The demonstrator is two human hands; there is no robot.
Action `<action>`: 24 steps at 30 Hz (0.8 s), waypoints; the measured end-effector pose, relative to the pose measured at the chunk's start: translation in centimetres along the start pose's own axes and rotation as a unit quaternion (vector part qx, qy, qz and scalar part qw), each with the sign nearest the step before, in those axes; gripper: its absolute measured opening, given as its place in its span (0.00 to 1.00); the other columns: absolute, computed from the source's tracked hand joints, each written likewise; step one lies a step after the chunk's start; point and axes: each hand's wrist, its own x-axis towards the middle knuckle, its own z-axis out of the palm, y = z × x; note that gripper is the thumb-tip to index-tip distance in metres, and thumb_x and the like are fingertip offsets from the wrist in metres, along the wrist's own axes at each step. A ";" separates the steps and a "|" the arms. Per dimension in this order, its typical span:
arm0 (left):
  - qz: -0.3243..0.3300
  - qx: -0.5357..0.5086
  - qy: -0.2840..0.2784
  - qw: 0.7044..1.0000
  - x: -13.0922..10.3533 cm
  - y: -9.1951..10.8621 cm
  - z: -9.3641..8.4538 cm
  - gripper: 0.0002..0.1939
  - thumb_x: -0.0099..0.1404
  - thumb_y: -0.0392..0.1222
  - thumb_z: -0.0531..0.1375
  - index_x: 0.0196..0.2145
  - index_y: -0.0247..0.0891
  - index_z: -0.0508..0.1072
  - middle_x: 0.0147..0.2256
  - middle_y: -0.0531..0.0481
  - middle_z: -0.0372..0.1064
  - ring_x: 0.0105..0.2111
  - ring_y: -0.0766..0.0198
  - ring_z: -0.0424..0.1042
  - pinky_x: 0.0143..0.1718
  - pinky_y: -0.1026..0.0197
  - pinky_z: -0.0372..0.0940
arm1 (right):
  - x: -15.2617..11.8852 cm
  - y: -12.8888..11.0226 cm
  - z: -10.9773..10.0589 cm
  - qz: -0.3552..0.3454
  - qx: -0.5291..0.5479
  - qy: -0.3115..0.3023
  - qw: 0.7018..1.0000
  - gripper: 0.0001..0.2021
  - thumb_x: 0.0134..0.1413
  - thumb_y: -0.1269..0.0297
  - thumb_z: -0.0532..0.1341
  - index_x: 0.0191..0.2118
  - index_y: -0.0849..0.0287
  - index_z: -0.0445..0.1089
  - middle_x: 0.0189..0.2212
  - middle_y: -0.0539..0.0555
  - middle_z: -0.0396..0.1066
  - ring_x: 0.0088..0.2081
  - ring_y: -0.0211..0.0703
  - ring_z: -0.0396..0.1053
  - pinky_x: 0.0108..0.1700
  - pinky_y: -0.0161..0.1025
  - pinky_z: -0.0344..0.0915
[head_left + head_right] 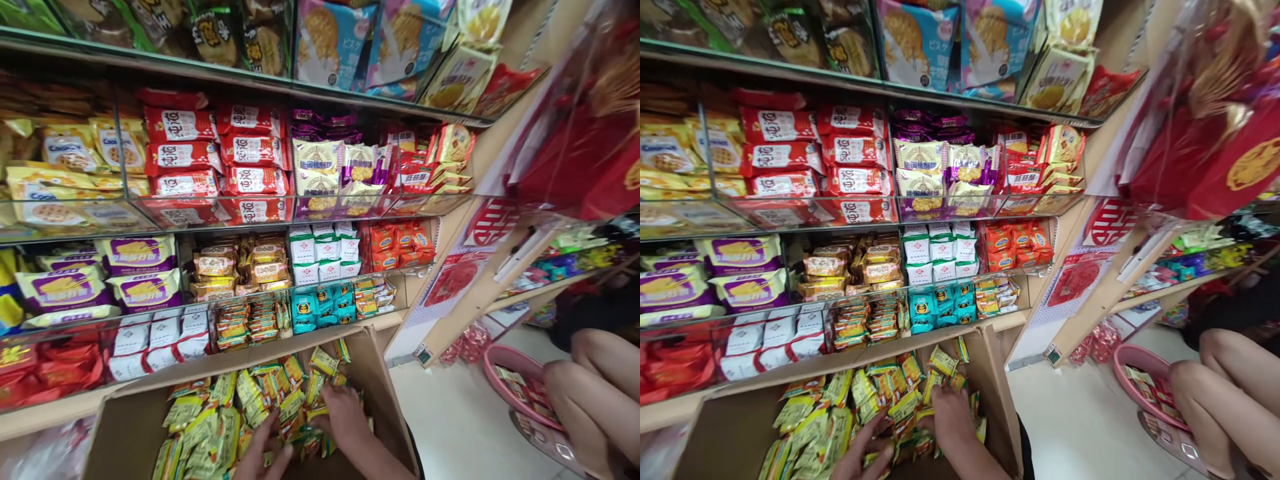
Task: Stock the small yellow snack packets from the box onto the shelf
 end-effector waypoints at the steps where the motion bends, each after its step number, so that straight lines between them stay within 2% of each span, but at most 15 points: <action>1: -0.047 -0.026 -0.024 0.998 0.1 1.0 0.2 0.30 0.52 0.60 0.53 0.47 0.39 0.64 0.42 0.45 0.68 0.38 0.60 0.69 0.38 0.61 0.66 | -0.6 -1.0 -0.3 -0.020 0.075 -0.002 0.997 0.11 0.45 0.59 0.59 0.35 0.58 0.66 0.32 0.53 0.70 0.35 0.43 0.66 0.35 0.36 0.57; 4: -0.128 -0.077 -0.085 0.985 0.3 3.4 0.0 0.27 0.52 0.61 0.52 0.40 0.38 0.70 0.33 0.47 0.71 0.32 0.61 0.69 0.30 0.63 0.66 | -2.1 -3.7 -0.7 -0.070 0.305 -0.002 0.950 0.08 0.45 0.59 0.59 0.32 0.57 0.66 0.31 0.50 0.69 0.35 0.40 0.65 0.34 0.32 0.57; 6: -0.153 -0.104 -0.069 0.980 0.2 4.6 -0.2 0.27 0.52 0.62 0.51 0.38 0.38 0.70 0.29 0.49 0.70 0.24 0.65 0.67 0.22 0.66 0.63 | -2.6 -4.9 -0.4 -0.079 0.422 -0.003 0.903 0.09 0.45 0.60 0.58 0.34 0.57 0.65 0.32 0.51 0.69 0.36 0.40 0.65 0.36 0.33 0.58; 9: -0.166 -0.124 0.006 0.978 0.0 6.4 -0.2 0.27 0.51 0.63 0.51 0.38 0.38 0.70 0.30 0.50 0.69 0.21 0.67 0.64 0.16 0.67 0.59 | -2.4 -5.8 0.3 0.005 0.564 0.047 0.824 0.14 0.47 0.55 0.56 0.39 0.58 0.63 0.31 0.51 0.67 0.33 0.39 0.65 0.35 0.33 0.59; 11: -0.156 -0.120 0.038 0.980 -0.1 8.0 -0.3 0.27 0.51 0.62 0.52 0.37 0.38 0.70 0.31 0.49 0.69 0.24 0.65 0.65 0.17 0.67 0.60 | -2.0 -6.0 0.3 0.089 0.595 0.098 0.793 0.15 0.49 0.51 0.52 0.34 0.59 0.63 0.26 0.51 0.65 0.29 0.39 0.63 0.32 0.33 0.59; 13: -0.135 -0.104 0.034 0.985 0.1 9.7 -0.4 0.27 0.53 0.62 0.49 0.38 0.37 0.70 0.31 0.49 0.69 0.25 0.63 0.65 0.19 0.65 0.62 | -1.7 -6.0 -0.3 0.120 0.583 0.137 0.792 0.17 0.50 0.50 0.50 0.27 0.59 0.62 0.22 0.50 0.62 0.26 0.38 0.60 0.28 0.32 0.58; 15: -0.103 -0.068 0.012 0.992 0.6 10.9 -0.6 0.28 0.56 0.61 0.46 0.39 0.36 0.71 0.31 0.47 0.69 0.27 0.61 0.66 0.24 0.61 0.64 | -1.6 -5.8 -1.3 0.113 0.557 0.175 0.804 0.18 0.51 0.50 0.49 0.23 0.59 0.59 0.19 0.48 0.58 0.23 0.36 0.57 0.25 0.31 0.55; 17: -0.040 -0.024 0.017 0.999 1.3 11.6 -0.9 0.26 0.58 0.57 0.46 0.38 0.35 0.72 0.34 0.46 0.69 0.33 0.59 0.67 0.36 0.57 0.63 | -1.5 -5.5 -2.2 0.107 0.525 0.208 0.819 0.19 0.51 0.51 0.49 0.20 0.59 0.57 0.17 0.47 0.55 0.22 0.35 0.55 0.24 0.31 0.52; 19: 0.007 0.009 0.029 1.000 1.8 11.6 -1.1 0.23 0.60 0.54 0.46 0.37 0.36 0.73 0.36 0.46 0.69 0.40 0.58 0.65 0.46 0.55 0.57 | -1.5 -5.2 -2.8 0.106 0.489 0.231 0.834 0.20 0.52 0.51 0.49 0.18 0.60 0.55 0.16 0.46 0.54 0.21 0.34 0.53 0.24 0.31 0.51; 21: 0.013 0.021 0.030 0.999 2.1 11.5 -1.1 0.23 0.61 0.53 0.46 0.38 0.36 0.73 0.36 0.46 0.70 0.41 0.57 0.65 0.47 0.55 0.56 | -1.5 -4.9 -3.0 0.100 0.448 0.265 0.848 0.20 0.52 0.52 0.49 0.17 0.60 0.54 0.15 0.46 0.52 0.20 0.33 0.51 0.23 0.31 0.49; 24: 0.006 0.015 0.032 0.999 2.0 11.4 -1.0 0.24 0.60 0.54 0.46 0.37 0.35 0.73 0.29 0.47 0.70 0.36 0.58 0.67 0.44 0.56 0.59 | -1.7 -4.7 -2.9 0.089 0.422 0.301 0.851 0.20 0.52 0.52 0.50 0.17 0.59 0.54 0.14 0.45 0.51 0.20 0.32 0.50 0.23 0.30 0.48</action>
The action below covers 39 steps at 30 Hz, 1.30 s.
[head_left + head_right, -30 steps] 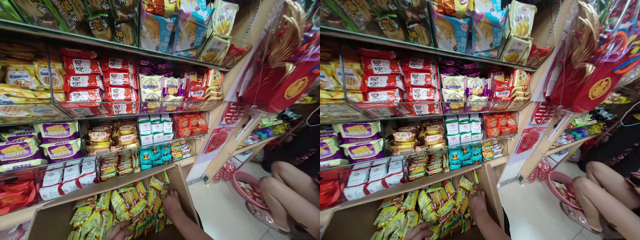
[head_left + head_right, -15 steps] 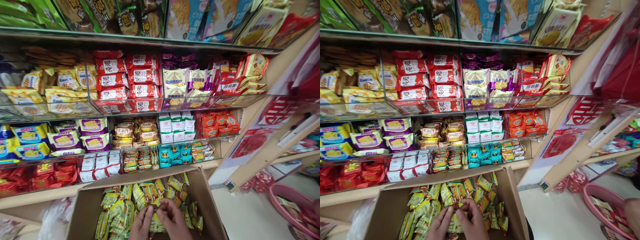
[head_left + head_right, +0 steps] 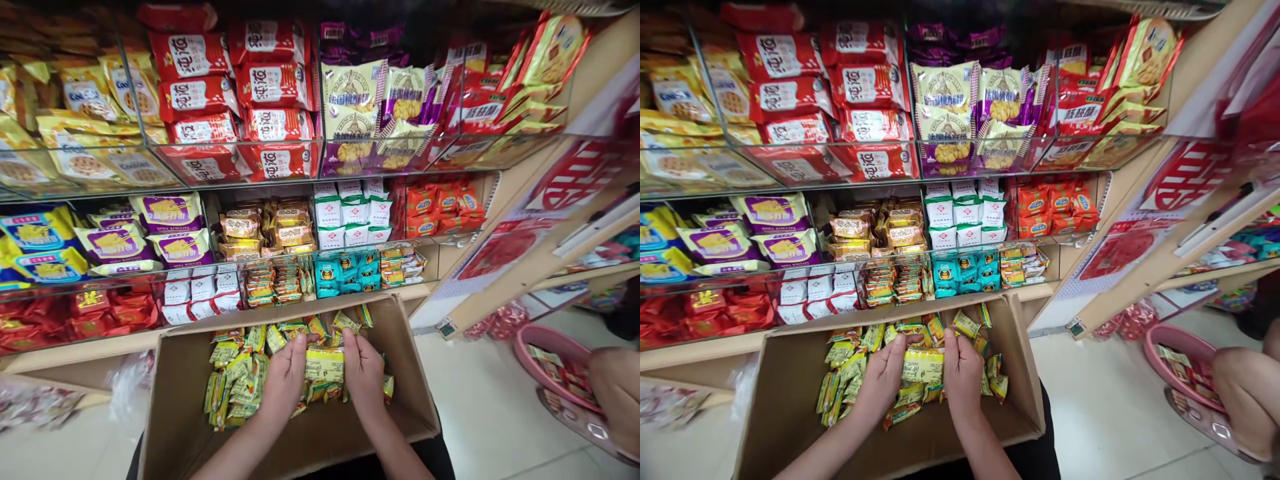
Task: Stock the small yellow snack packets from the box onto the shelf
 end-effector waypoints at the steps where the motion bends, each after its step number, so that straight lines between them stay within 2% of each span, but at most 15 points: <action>1: -0.002 -0.005 0.003 1.000 -0.1 0.0 0.1 0.24 0.60 0.54 0.46 0.37 0.35 0.73 0.26 0.48 0.70 0.34 0.58 0.68 0.43 0.56 0.59 | 0.0 0.0 0.0 -0.001 0.005 0.000 1.000 0.20 0.52 0.52 0.50 0.17 0.59 0.54 0.14 0.45 0.51 0.20 0.33 0.50 0.23 0.30 0.48; 4: -0.012 -0.041 0.003 0.999 -0.4 -0.1 0.3 0.25 0.60 0.55 0.46 0.35 0.34 0.73 0.21 0.49 0.68 0.30 0.59 0.69 0.40 0.58 0.61 | -0.1 -0.1 -0.1 0.017 0.027 -0.009 0.999 0.20 0.52 0.51 0.50 0.18 0.60 0.55 0.15 0.46 0.52 0.20 0.33 0.51 0.24 0.31 0.50; 8: -0.016 -0.095 -0.009 0.995 -0.5 -0.5 0.5 0.25 0.60 0.55 0.46 0.35 0.33 0.73 0.29 0.46 0.72 0.34 0.59 0.69 0.39 0.59 0.62 | 0.2 0.0 0.3 0.073 0.085 -0.036 0.993 0.21 0.51 0.49 0.49 0.18 0.59 0.55 0.16 0.47 0.53 0.21 0.34 0.52 0.24 0.31 0.51; 12: 0.037 0.016 0.051 0.998 0.0 -0.8 -0.4 0.22 0.62 0.52 0.46 0.35 0.35 0.73 0.34 0.46 0.72 0.37 0.59 0.70 0.41 0.60 0.63 | -0.7 0.7 1.2 0.151 0.179 -0.032 0.972 0.18 0.49 0.47 0.52 0.24 0.58 0.59 0.18 0.47 0.57 0.22 0.35 0.55 0.24 0.32 0.54; 15: 0.174 0.180 0.071 0.966 0.3 -1.3 -1.6 0.19 0.63 0.47 0.45 0.39 0.38 0.72 0.34 0.47 0.72 0.36 0.62 0.70 0.40 0.62 0.64 | -2.4 0.9 2.0 0.278 0.298 -0.063 0.911 0.17 0.44 0.46 0.56 0.26 0.55 0.57 0.17 0.44 0.56 0.18 0.34 0.55 0.19 0.31 0.52; 18: 0.332 0.315 0.009 0.889 0.1 -1.7 -2.2 0.15 0.62 0.45 0.49 0.42 0.41 0.70 0.28 0.49 0.71 0.28 0.65 0.70 0.30 0.66 0.64 | -3.6 0.0 2.3 0.356 0.431 -0.145 0.816 0.19 0.40 0.45 0.59 0.30 0.55 0.59 0.25 0.49 0.64 0.23 0.37 0.62 0.20 0.32 0.55; 20: 0.390 0.354 -0.047 0.849 -0.1 -1.7 -2.1 0.14 0.60 0.46 0.52 0.41 0.41 0.70 0.25 0.50 0.69 0.25 0.65 0.68 0.26 0.66 0.63 | -3.7 -0.9 2.1 0.368 0.473 -0.152 0.786 0.19 0.39 0.49 0.61 0.34 0.56 0.62 0.33 0.53 0.65 0.29 0.39 0.65 0.22 0.33 0.58; 21: 0.402 0.348 -0.071 0.844 -0.3 -1.6 -2.0 0.14 0.59 0.46 0.53 0.40 0.41 0.70 0.25 0.49 0.68 0.25 0.65 0.68 0.26 0.66 0.62 | -3.6 -1.4 2.0 0.369 0.481 -0.142 0.783 0.18 0.38 0.51 0.62 0.34 0.57 0.63 0.34 0.53 0.65 0.31 0.39 0.65 0.23 0.32 0.59; 23: 0.376 0.283 -0.094 0.877 -0.6 -1.5 -1.6 0.13 0.60 0.46 0.52 0.40 0.40 0.69 0.25 0.50 0.67 0.26 0.66 0.66 0.27 0.66 0.62 | -3.3 -1.9 1.7 0.353 0.490 -0.133 0.786 0.15 0.38 0.56 0.64 0.33 0.57 0.64 0.33 0.51 0.65 0.32 0.37 0.64 0.25 0.31 0.60; 25: 0.282 0.163 -0.057 0.944 -0.9 -1.4 -1.2 0.13 0.62 0.44 0.48 0.40 0.39 0.67 0.24 0.52 0.63 0.24 0.69 0.64 0.26 0.68 0.60 | -3.1 -2.0 1.5 0.318 0.490 -0.151 0.797 0.12 0.39 0.58 0.64 0.32 0.56 0.65 0.32 0.49 0.65 0.31 0.36 0.64 0.27 0.30 0.60; 27: 0.174 0.042 -0.011 0.984 -1.2 -1.4 -0.8 0.11 0.63 0.43 0.47 0.39 0.38 0.64 0.21 0.56 0.58 0.21 0.71 0.59 0.23 0.69 0.58 | -3.2 -2.0 1.4 0.284 0.482 -0.178 0.810 0.12 0.41 0.58 0.64 0.33 0.55 0.65 0.31 0.48 0.65 0.31 0.35 0.64 0.28 0.31 0.61; 32: 0.072 -0.121 -0.041 0.989 -1.7 -0.7 -1.0 0.13 0.61 0.45 0.50 0.43 0.39 0.57 0.20 0.59 0.51 0.20 0.72 0.56 0.22 0.70 0.56 | -3.4 -1.9 1.1 0.232 0.438 -0.227 0.838 0.14 0.43 0.58 0.62 0.38 0.54 0.64 0.37 0.51 0.66 0.37 0.40 0.65 0.32 0.34 0.62; 35: 0.058 -0.133 0.082 0.986 -1.2 0.3 -2.1 0.14 0.61 0.47 0.50 0.43 0.39 0.59 0.23 0.57 0.57 0.22 0.71 0.59 0.25 0.69 0.57 | -3.0 -2.1 0.8 0.249 0.406 -0.200 0.856 0.13 0.44 0.57 0.60 0.37 0.56 0.63 0.35 0.52 0.67 0.34 0.41 0.66 0.28 0.35 0.62; 37: 0.054 -0.096 0.140 0.984 -0.5 0.7 -3.0 0.14 0.60 0.48 0.51 0.41 0.38 0.62 0.29 0.53 0.62 0.30 0.68 0.62 0.31 0.67 0.58 | -3.0 -2.1 0.9 0.265 0.398 -0.190 0.857 0.13 0.46 0.55 0.58 0.37 0.56 0.62 0.33 0.53 0.68 0.32 0.42 0.67 0.24 0.35 0.61; 39: 0.038 -0.067 0.084 0.993 0.1 0.5 -3.6 0.14 0.59 0.49 0.51 0.37 0.37 0.67 0.32 0.51 0.64 0.34 0.66 0.63 0.34 0.65 0.58 | -3.2 -1.9 1.0 0.272 0.385 -0.193 0.860 0.13 0.47 0.54 0.57 0.36 0.56 0.61 0.31 0.53 0.69 0.29 0.42 0.67 0.23 0.35 0.60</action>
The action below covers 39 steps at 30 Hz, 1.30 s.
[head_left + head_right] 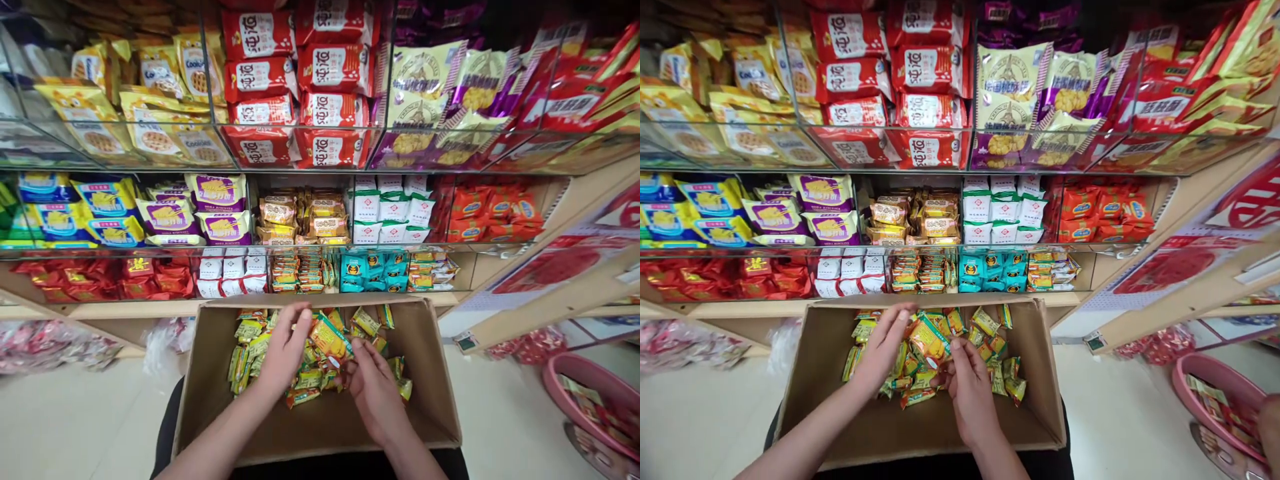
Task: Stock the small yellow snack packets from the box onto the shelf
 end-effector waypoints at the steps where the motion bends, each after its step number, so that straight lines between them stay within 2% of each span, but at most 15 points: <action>1: -0.014 0.003 -0.041 0.999 0.2 -0.2 -0.2 0.15 0.59 0.50 0.51 0.34 0.36 0.68 0.30 0.52 0.65 0.32 0.66 0.63 0.33 0.65 0.58 | -0.1 0.2 0.0 0.003 -0.013 0.000 1.000 0.13 0.48 0.53 0.57 0.35 0.56 0.61 0.30 0.52 0.69 0.28 0.42 0.67 0.23 0.35 0.60; 6: -0.022 0.028 -0.100 0.994 -0.1 -1.7 -0.7 0.13 0.53 0.50 0.57 0.25 0.35 0.67 0.22 0.55 0.61 0.24 0.69 0.60 0.27 0.67 0.57 | -0.5 1.1 -0.7 -0.034 -0.183 -0.082 0.979 0.12 0.45 0.57 0.60 0.36 0.57 0.65 0.31 0.51 0.68 0.33 0.40 0.66 0.34 0.36 0.62; 9: -0.032 0.006 -0.111 0.993 -0.9 -2.2 -0.6 0.16 0.50 0.49 0.60 0.33 0.35 0.66 0.27 0.54 0.63 0.26 0.69 0.62 0.29 0.66 0.59 | -0.4 1.4 -0.7 -0.044 -0.215 -0.131 0.967 0.17 0.42 0.61 0.63 0.40 0.58 0.65 0.30 0.51 0.67 0.34 0.40 0.65 0.35 0.35 0.62; 11: -0.037 -0.059 -0.112 0.991 -1.7 -2.4 -0.6 0.22 0.50 0.48 0.60 0.41 0.36 0.62 0.33 0.51 0.64 0.31 0.67 0.64 0.33 0.65 0.60 | -0.4 1.8 -0.5 -0.031 -0.194 -0.120 0.973 0.13 0.43 0.60 0.62 0.36 0.59 0.65 0.27 0.50 0.66 0.29 0.37 0.63 0.31 0.34 0.61; 14: -0.077 -0.125 -0.206 0.967 -2.6 -3.0 -1.4 0.21 0.52 0.46 0.59 0.43 0.36 0.61 0.37 0.49 0.66 0.36 0.64 0.65 0.37 0.63 0.61 | -0.3 2.2 -0.5 -0.008 -0.190 -0.105 0.976 0.11 0.45 0.59 0.61 0.32 0.59 0.64 0.27 0.51 0.65 0.29 0.37 0.63 0.30 0.34 0.61; 16: -0.097 -0.087 -0.274 0.953 -2.8 -3.3 -2.4 0.15 0.55 0.45 0.56 0.40 0.37 0.65 0.35 0.50 0.67 0.36 0.64 0.66 0.37 0.64 0.61 | 0.0 2.1 -0.9 -0.019 -0.234 -0.112 0.965 0.14 0.44 0.60 0.61 0.38 0.57 0.63 0.33 0.52 0.66 0.34 0.40 0.63 0.33 0.35 0.62; 19: -0.054 0.080 -0.301 0.949 -2.6 -3.4 -3.9 0.10 0.54 0.43 0.57 0.34 0.39 0.69 0.30 0.53 0.69 0.32 0.64 0.67 0.33 0.66 0.60 | 0.7 0.7 -1.1 -0.083 -0.326 -0.136 0.932 0.28 0.44 0.62 0.61 0.53 0.52 0.54 0.44 0.54 0.63 0.41 0.43 0.63 0.38 0.37 0.61; 21: -0.017 0.175 -0.304 0.937 -2.1 -2.8 -4.7 0.09 0.53 0.43 0.58 0.34 0.41 0.69 0.28 0.55 0.69 0.28 0.65 0.67 0.29 0.67 0.59 | 1.3 -1.0 -0.6 -0.115 -0.402 -0.191 0.888 0.24 0.46 0.62 0.60 0.51 0.50 0.58 0.44 0.54 0.64 0.42 0.44 0.63 0.41 0.38 0.60; 23: 0.018 0.205 -0.311 0.928 -1.2 -1.6 -5.6 0.12 0.53 0.44 0.58 0.37 0.43 0.68 0.30 0.55 0.70 0.29 0.65 0.68 0.29 0.68 0.60 | 2.0 -2.9 0.5 -0.134 -0.480 -0.239 0.833 0.13 0.48 0.61 0.58 0.42 0.51 0.68 0.38 0.53 0.67 0.40 0.44 0.64 0.42 0.38 0.59; 25: 0.067 0.218 -0.287 0.930 0.4 -0.3 -7.0 0.15 0.55 0.46 0.57 0.41 0.44 0.67 0.36 0.53 0.70 0.34 0.64 0.69 0.34 0.67 0.61 | 2.8 -4.7 1.6 -0.146 -0.526 -0.228 0.806 0.10 0.49 0.59 0.57 0.37 0.53 0.70 0.35 0.52 0.68 0.39 0.44 0.64 0.41 0.38 0.59; 28: 0.137 0.291 -0.152 0.934 4.0 0.4 -10.5 0.15 0.59 0.47 0.51 0.42 0.42 0.67 0.40 0.50 0.69 0.40 0.62 0.67 0.42 0.63 0.60 | 5.2 -6.5 2.7 -0.144 -0.514 -0.158 0.831 0.14 0.50 0.56 0.54 0.40 0.56 0.66 0.32 0.52 0.67 0.34 0.41 0.64 0.36 0.36 0.61; 30: 0.122 0.342 -0.067 0.929 6.7 -0.5 -12.9 0.15 0.60 0.48 0.48 0.38 0.40 0.69 0.35 0.48 0.71 0.36 0.61 0.69 0.40 0.62 0.61 | 7.6 -6.8 3.1 -0.120 -0.489 -0.129 0.855 0.16 0.49 0.54 0.54 0.40 0.58 0.64 0.27 0.50 0.64 0.27 0.38 0.63 0.28 0.34 0.61; 32: 0.067 0.374 -0.037 0.924 8.9 -2.2 -14.5 0.15 0.60 0.49 0.48 0.34 0.39 0.70 0.29 0.49 0.71 0.31 0.62 0.69 0.35 0.63 0.61 | 10.6 -6.5 3.8 -0.061 -0.483 -0.115 0.866 0.14 0.48 0.56 0.55 0.37 0.59 0.63 0.23 0.47 0.60 0.21 0.33 0.58 0.22 0.31 0.59; 35: 0.008 0.404 -0.021 0.915 10.4 -4.4 -15.4 0.15 0.59 0.50 0.49 0.30 0.39 0.70 0.26 0.50 0.71 0.27 0.63 0.69 0.30 0.64 0.59 | 15.0 -5.0 5.6 0.021 -0.508 -0.106 0.855 0.08 0.48 0.63 0.56 0.34 0.60 0.62 0.22 0.45 0.57 0.20 0.29 0.56 0.22 0.29 0.61; 39: 0.005 0.439 -0.008 0.899 10.2 -4.9 -15.0 0.15 0.61 0.48 0.46 0.29 0.39 0.69 0.26 0.50 0.70 0.26 0.64 0.67 0.28 0.65 0.56 | 19.5 -1.9 8.6 0.058 -0.562 -0.114 0.817 0.03 0.47 0.69 0.56 0.31 0.61 0.62 0.22 0.47 0.59 0.22 0.30 0.59 0.23 0.29 0.62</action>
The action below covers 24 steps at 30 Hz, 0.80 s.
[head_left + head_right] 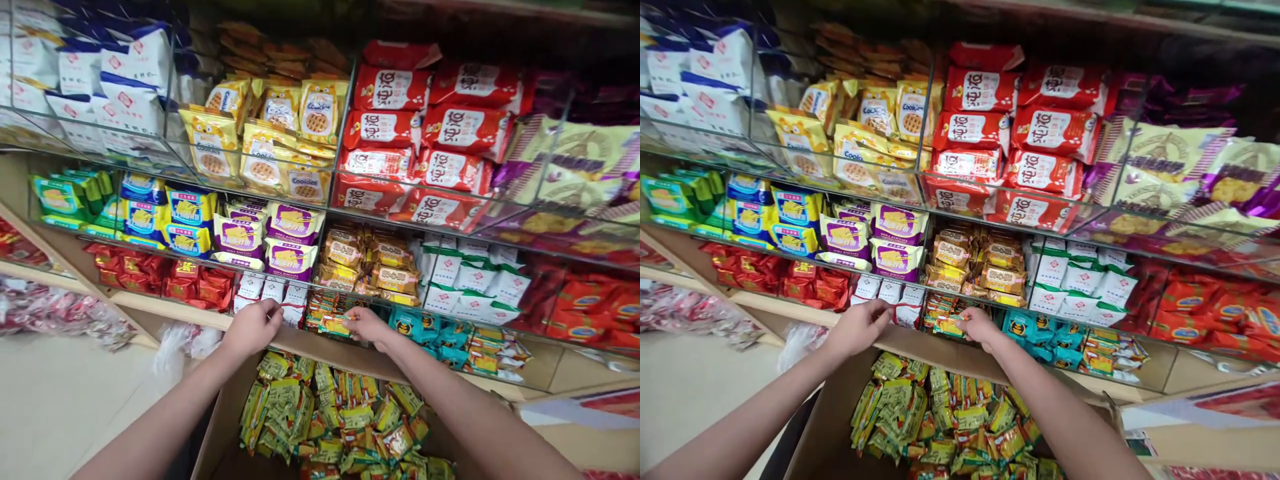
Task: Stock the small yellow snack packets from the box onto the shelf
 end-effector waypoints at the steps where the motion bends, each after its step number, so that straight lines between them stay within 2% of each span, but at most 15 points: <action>1: 0.002 0.011 0.003 1.000 -0.1 0.1 0.0 0.15 0.61 0.47 0.45 0.28 0.39 0.68 0.26 0.50 0.69 0.26 0.65 0.67 0.27 0.65 0.55 | 1.1 -0.2 0.7 0.004 -0.021 -0.004 1.000 0.03 0.47 0.70 0.56 0.31 0.61 0.62 0.23 0.47 0.60 0.22 0.30 0.59 0.23 0.29 0.62; 5: 0.006 0.055 0.021 0.998 -0.4 0.2 0.0 0.15 0.61 0.45 0.45 0.26 0.39 0.67 0.25 0.50 0.68 0.25 0.64 0.66 0.26 0.64 0.53 | 3.9 -0.2 2.9 -0.006 -0.127 0.000 0.992 0.05 0.47 0.70 0.56 0.33 0.61 0.62 0.27 0.50 0.63 0.25 0.32 0.63 0.25 0.30 0.61; 8: 0.014 0.066 0.032 0.997 -0.3 0.0 0.2 0.14 0.61 0.44 0.45 0.25 0.39 0.66 0.25 0.50 0.69 0.26 0.64 0.66 0.27 0.64 0.53 | 4.7 0.1 3.4 -0.041 -0.222 0.017 0.974 0.05 0.45 0.70 0.57 0.32 0.61 0.62 0.28 0.52 0.64 0.30 0.37 0.64 0.30 0.32 0.59; 12: 0.022 0.063 0.026 0.997 -0.1 -0.1 0.5 0.14 0.60 0.43 0.45 0.25 0.39 0.66 0.25 0.50 0.69 0.25 0.64 0.66 0.26 0.64 0.53 | 4.8 0.1 3.1 -0.094 -0.325 0.023 0.941 0.03 0.44 0.69 0.58 0.30 0.59 0.64 0.30 0.53 0.66 0.35 0.42 0.64 0.35 0.35 0.56; 16: 0.017 0.071 0.025 0.997 -0.1 0.0 0.5 0.14 0.60 0.44 0.45 0.25 0.39 0.67 0.25 0.50 0.69 0.25 0.64 0.66 0.26 0.64 0.53 | 4.5 -0.2 2.7 -0.123 -0.381 0.016 0.916 0.05 0.46 0.66 0.57 0.33 0.57 0.65 0.36 0.54 0.66 0.39 0.42 0.63 0.37 0.35 0.55; 19: 0.017 0.063 0.025 0.998 0.0 0.0 0.5 0.14 0.60 0.44 0.45 0.26 0.39 0.68 0.25 0.50 0.69 0.26 0.64 0.67 0.26 0.65 0.54 | 4.2 -0.4 2.5 -0.135 -0.408 0.002 0.903 0.11 0.43 0.63 0.60 0.36 0.57 0.64 0.38 0.54 0.66 0.40 0.43 0.63 0.38 0.34 0.55; 22: 0.020 0.064 0.030 0.997 0.0 0.0 0.6 0.15 0.60 0.45 0.45 0.26 0.39 0.67 0.25 0.51 0.69 0.25 0.63 0.67 0.26 0.65 0.54 | 4.0 -0.7 2.5 -0.132 -0.434 -0.006 0.891 0.20 0.37 0.62 0.64 0.39 0.60 0.63 0.42 0.59 0.63 0.42 0.48 0.63 0.37 0.36 0.56; 24: 0.020 0.067 0.032 0.997 0.0 -0.1 0.7 0.15 0.61 0.45 0.45 0.25 0.40 0.67 0.25 0.51 0.69 0.25 0.63 0.67 0.26 0.65 0.54 | 3.9 -0.9 2.6 -0.134 -0.447 -0.010 0.884 0.21 0.36 0.63 0.65 0.40 0.61 0.62 0.44 0.61 0.61 0.43 0.49 0.63 0.38 0.37 0.57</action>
